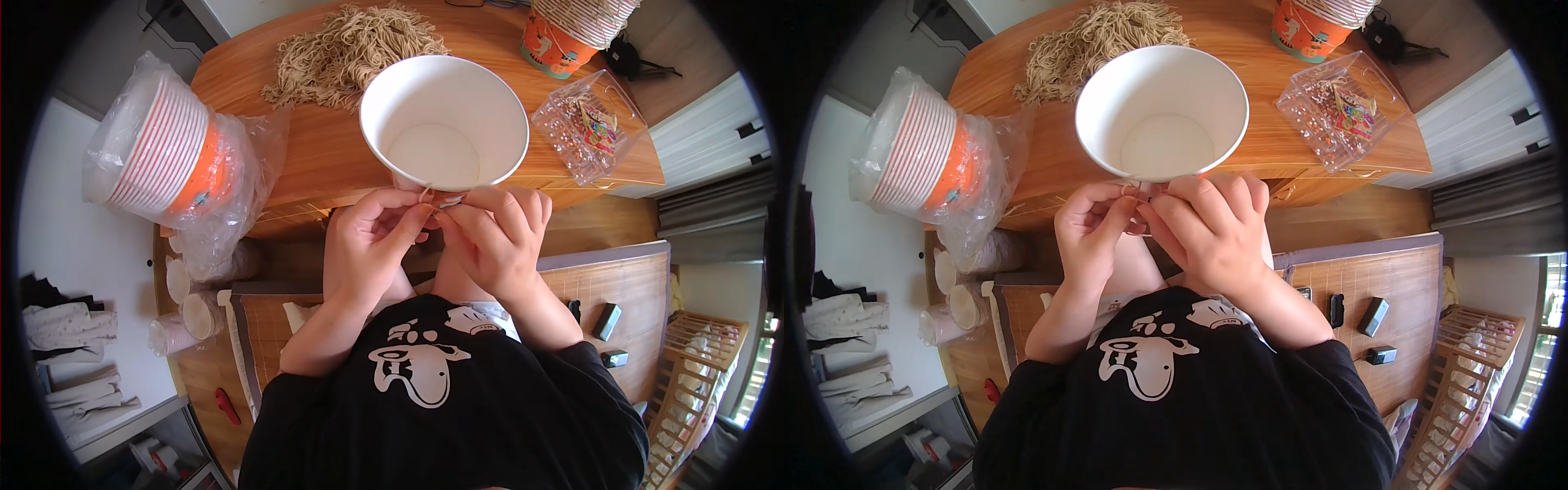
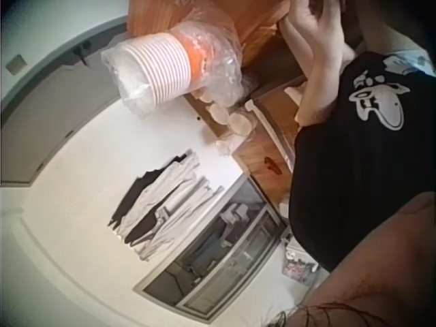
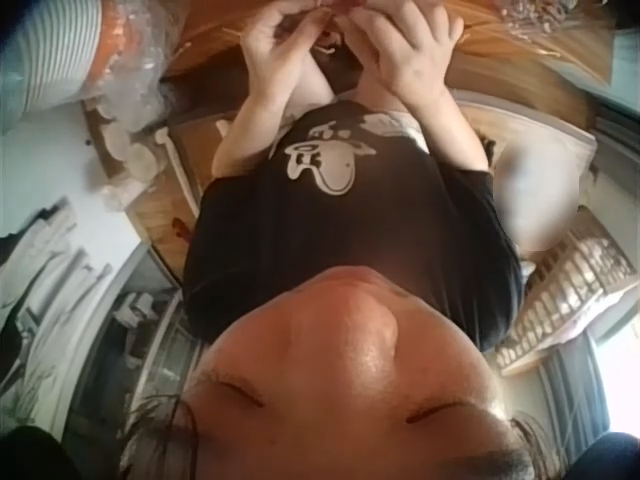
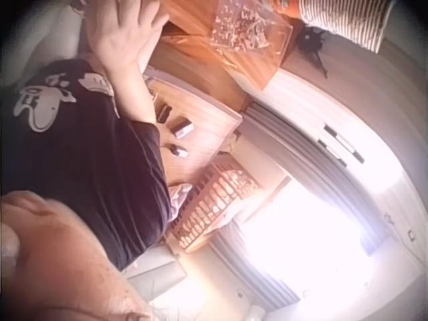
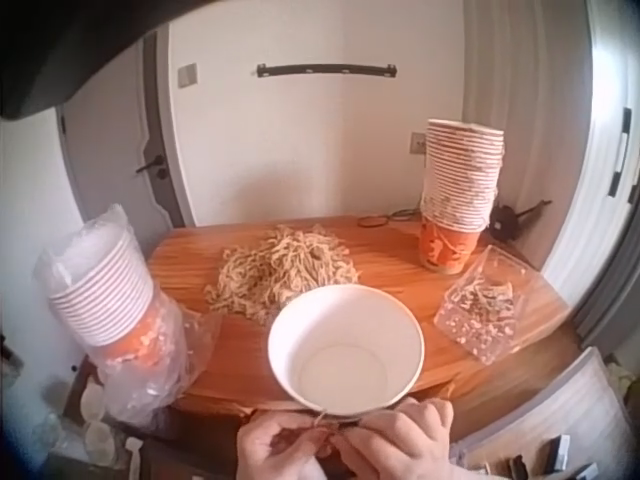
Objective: Attaching string handles to paper buckets for packaging.
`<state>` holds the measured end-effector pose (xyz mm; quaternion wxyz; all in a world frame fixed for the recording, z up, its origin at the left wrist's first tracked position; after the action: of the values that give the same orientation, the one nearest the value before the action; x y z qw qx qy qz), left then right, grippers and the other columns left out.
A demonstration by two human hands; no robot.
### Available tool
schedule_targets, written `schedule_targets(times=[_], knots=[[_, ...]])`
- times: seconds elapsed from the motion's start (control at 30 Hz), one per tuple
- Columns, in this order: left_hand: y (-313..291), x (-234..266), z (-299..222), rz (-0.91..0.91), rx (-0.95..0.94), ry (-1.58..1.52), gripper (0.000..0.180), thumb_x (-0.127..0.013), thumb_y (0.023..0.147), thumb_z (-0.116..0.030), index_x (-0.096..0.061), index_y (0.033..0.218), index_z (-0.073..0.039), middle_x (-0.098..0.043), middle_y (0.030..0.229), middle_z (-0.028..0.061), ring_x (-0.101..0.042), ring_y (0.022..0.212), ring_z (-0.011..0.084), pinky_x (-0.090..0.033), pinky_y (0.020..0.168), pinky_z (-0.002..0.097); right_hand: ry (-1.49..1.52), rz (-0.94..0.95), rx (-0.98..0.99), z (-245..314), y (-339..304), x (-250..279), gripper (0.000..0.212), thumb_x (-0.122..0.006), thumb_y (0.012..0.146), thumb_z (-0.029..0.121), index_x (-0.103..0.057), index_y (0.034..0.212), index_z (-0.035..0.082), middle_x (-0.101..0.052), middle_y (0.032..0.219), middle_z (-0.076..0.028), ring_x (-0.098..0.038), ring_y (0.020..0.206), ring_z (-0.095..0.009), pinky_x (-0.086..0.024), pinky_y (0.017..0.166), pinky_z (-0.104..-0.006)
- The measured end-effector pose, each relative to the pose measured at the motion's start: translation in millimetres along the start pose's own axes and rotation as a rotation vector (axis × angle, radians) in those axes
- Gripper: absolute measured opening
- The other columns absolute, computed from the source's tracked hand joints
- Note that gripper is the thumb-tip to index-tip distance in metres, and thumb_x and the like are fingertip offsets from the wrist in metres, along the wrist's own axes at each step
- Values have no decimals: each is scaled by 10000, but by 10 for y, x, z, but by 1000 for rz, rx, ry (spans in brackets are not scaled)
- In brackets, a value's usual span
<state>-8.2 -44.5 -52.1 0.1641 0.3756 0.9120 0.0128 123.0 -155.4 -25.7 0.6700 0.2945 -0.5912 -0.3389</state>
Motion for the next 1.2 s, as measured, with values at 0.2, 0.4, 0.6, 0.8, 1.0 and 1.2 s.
schedule_targets(times=[0.2,0.4,0.6,0.8,1.0,1.2], knots=[[-23,117,8,-30,-73,155,130,-658,948,47,-672,1076,58,-738,981,124,-708,801,135,-593,709,252,-50,-42,103,48,147,41,249,-788,760,260,-729,995,205,-608,1022,53,-536,876,-171,-351,833,-356],[-62,76,-54,-42,-177,96,142,-677,938,41,-686,1079,55,-747,975,110,-711,851,116,-567,728,216,-98,19,163,82,281,116,274,-833,718,193,-752,979,192,-651,1049,41,-554,919,-173,-353,848,-348],[-57,71,-94,-6,-46,-68,136,-656,958,17,-643,1093,35,-735,989,113,-721,847,142,-588,735,249,-65,78,191,56,361,135,284,-822,715,148,-742,985,179,-667,1073,31,-575,936,-179,-360,868,-353],[-58,101,-38,44,141,-359,128,-662,987,-88,-617,1089,-25,-748,967,77,-707,842,96,-565,703,216,30,141,204,-17,409,142,289,-778,750,181,-731,1035,198,-628,1077,56,-572,957,-174,-360,882,-358],[-53,42,-66,-24,-138,18,129,-692,946,-19,-650,1065,12,-744,946,72,-709,818,100,-554,677,199,73,186,186,7,535,143,274,-760,766,150,-708,1033,182,-629,1072,43,-579,963,-176,-361,878,-366],[-75,57,-121,-76,-256,214,129,-727,897,10,-698,1022,25,-739,884,70,-701,772,94,-548,635,204,115,268,178,63,569,113,256,-741,786,133,-694,1034,177,-635,1085,38,-590,953,-176,-364,860,-365]])
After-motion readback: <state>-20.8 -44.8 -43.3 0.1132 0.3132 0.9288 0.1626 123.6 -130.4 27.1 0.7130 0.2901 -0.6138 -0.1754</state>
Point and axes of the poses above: each hand's wrist, its own y-axis towards the middle knuckle, its own x-axis out of the back of the hand, z = x × y, the point moved 1 cm from there along y, towards the middle knuckle
